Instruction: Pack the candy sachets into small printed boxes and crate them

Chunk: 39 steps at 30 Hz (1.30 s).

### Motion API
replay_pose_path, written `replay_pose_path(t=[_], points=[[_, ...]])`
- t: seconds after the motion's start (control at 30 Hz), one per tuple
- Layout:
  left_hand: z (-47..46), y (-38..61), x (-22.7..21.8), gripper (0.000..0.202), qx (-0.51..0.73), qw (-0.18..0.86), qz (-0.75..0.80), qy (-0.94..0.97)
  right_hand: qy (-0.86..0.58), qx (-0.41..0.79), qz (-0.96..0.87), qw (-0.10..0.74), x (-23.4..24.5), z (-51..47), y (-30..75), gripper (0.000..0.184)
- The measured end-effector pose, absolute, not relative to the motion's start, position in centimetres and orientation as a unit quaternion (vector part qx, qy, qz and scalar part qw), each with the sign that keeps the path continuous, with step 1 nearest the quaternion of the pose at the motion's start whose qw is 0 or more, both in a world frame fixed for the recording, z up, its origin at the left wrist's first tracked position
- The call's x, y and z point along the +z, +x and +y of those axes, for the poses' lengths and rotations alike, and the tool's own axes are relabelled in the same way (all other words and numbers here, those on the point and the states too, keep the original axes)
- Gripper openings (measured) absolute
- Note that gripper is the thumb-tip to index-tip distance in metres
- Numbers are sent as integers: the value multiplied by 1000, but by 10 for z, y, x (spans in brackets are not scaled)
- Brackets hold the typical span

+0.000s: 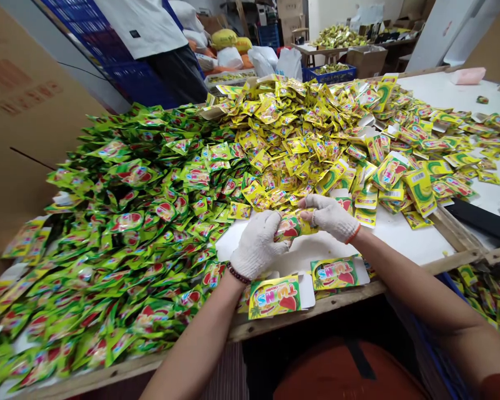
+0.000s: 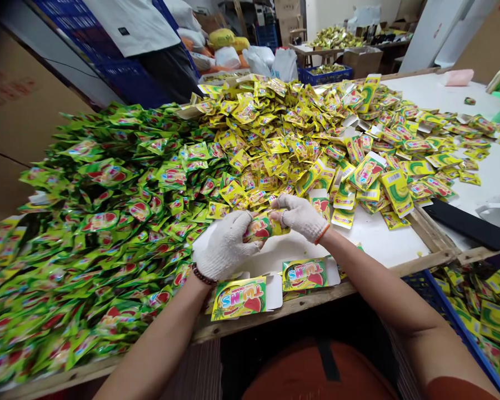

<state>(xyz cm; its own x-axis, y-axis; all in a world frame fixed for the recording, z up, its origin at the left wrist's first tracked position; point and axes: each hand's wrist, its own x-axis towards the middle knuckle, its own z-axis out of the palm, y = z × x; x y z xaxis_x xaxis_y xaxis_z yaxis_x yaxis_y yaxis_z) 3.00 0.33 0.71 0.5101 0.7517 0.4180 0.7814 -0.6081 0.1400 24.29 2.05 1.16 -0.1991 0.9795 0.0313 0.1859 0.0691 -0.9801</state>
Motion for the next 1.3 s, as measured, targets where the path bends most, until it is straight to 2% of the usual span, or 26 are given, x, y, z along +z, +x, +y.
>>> replay_pose_path(t=[0.1,0.27,0.4,0.5,0.6,0.7,0.87,0.97,1.07,1.13,1.2,1.3], points=[[3,27,7,38,-228,31,-447,-865,-474,484,-614,405,11,18,246,32],[3,27,5,30,-216,27,-447,-868,-496,432,-645,389,8,15,240,22],[4,27,4,36,-225,22,-458,-860,-491,496,-602,387,11,15,238,21],[4,29,2,37,-238,22,-452,-860,-522,438,-614,398,15,14,241,19],[4,33,1,35,-244,22,-436,-866,-526,415,-641,374,17,12,238,13],[5,34,0,31,-240,34,-439,-865,-516,494,-617,330,20,10,235,11],[6,32,-1,23,-240,12,-466,-852,-487,633,-502,332,23,5,236,26],[3,34,0,22,-245,-32,-464,-851,-425,704,-515,244,24,3,239,21],[-3,36,3,22,-230,-77,-469,-849,-405,728,-518,194,24,6,246,26],[-6,36,5,26,-186,-111,-470,-856,-445,696,-525,206,24,12,252,26],[-6,34,8,35,-135,-151,-456,-866,-506,631,-530,255,21,18,256,24],[6,30,13,42,-148,-185,-443,-865,-550,548,-532,338,16,26,255,23]])
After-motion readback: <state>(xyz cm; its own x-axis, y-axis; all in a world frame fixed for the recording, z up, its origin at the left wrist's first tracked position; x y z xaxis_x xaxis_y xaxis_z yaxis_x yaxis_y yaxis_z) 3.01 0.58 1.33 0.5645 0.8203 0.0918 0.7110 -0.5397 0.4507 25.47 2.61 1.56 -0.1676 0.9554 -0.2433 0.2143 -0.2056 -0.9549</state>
